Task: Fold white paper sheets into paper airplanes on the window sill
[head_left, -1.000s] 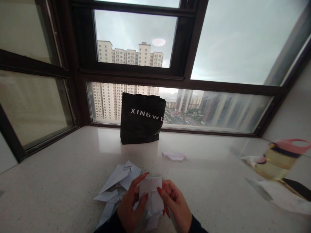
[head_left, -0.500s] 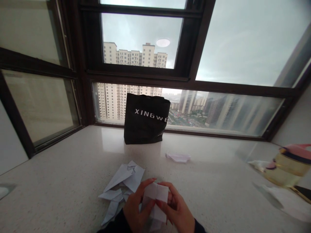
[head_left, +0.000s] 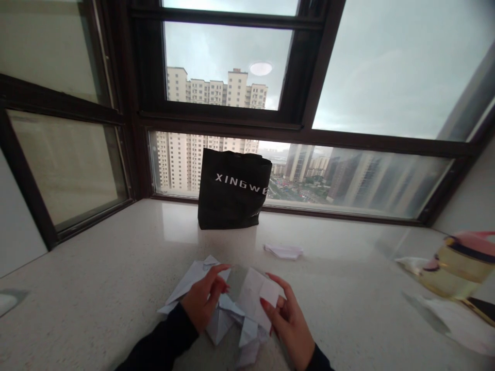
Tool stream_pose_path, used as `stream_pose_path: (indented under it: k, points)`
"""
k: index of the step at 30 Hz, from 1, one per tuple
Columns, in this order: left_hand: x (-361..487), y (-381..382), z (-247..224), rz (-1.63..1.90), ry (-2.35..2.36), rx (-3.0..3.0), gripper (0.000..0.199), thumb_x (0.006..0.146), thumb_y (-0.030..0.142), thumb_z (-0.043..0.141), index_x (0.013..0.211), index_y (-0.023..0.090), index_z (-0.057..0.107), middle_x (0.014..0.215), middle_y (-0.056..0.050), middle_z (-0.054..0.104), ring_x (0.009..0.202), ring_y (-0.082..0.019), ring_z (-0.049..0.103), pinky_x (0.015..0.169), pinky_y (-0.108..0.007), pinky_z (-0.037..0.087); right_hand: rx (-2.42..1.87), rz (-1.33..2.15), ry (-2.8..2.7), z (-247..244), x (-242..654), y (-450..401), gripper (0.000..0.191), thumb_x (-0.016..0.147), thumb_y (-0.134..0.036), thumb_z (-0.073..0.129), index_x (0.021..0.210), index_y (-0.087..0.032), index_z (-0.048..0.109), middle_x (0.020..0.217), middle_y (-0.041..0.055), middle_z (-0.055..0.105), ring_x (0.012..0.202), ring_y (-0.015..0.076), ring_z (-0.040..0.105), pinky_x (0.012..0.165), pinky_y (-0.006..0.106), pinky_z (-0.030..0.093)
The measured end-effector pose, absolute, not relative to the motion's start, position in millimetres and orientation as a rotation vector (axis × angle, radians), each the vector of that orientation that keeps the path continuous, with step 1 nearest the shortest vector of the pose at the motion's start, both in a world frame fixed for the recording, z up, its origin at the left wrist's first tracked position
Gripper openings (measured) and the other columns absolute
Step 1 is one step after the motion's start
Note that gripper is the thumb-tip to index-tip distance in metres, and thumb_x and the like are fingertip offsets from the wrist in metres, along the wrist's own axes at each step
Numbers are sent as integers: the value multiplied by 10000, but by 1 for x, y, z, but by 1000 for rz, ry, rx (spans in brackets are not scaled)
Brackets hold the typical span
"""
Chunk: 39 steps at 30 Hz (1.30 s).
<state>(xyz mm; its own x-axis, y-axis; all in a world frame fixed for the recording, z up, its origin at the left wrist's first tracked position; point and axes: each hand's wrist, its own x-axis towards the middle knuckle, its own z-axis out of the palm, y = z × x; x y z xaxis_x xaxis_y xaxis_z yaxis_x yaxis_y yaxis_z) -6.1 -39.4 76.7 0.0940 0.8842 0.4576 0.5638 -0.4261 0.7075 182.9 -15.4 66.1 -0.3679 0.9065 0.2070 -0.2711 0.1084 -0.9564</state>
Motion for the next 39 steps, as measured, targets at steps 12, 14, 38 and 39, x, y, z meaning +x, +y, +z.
stream_pose_path:
  k: [12,14,38,39]
  points:
    - [-42,-26,64,754,1801,2140,534,541,77,450,1060,180,521,1166,-71,485,1078,-237,402,913,-398,254,-673,1572,-1344,63,183,-12,545,668,-367,600,1079,-231,269,738,9,616,576,151,565,528,256,414]
    - [-44,-23,65,881,1750,2058,349,614,142,456,929,194,596,1039,-70,583,979,-232,495,876,-378,310,-671,1591,-1355,63,183,-12,556,669,-369,599,1084,-226,257,754,18,614,617,164,569,545,267,413]
    - [-56,-12,87,914,1866,2057,487,593,41,299,1025,125,506,998,-56,586,946,-144,514,850,-271,371,-781,1389,-1279,64,187,-10,458,685,-406,563,1050,-201,374,613,-16,581,484,129,510,425,209,365]
    - [-51,-9,85,875,1871,2076,445,612,58,320,1006,109,521,999,-75,583,947,-161,513,853,-277,365,-785,1388,-1279,64,186,-10,467,683,-412,562,1054,-204,369,608,-19,577,480,130,508,421,209,361]
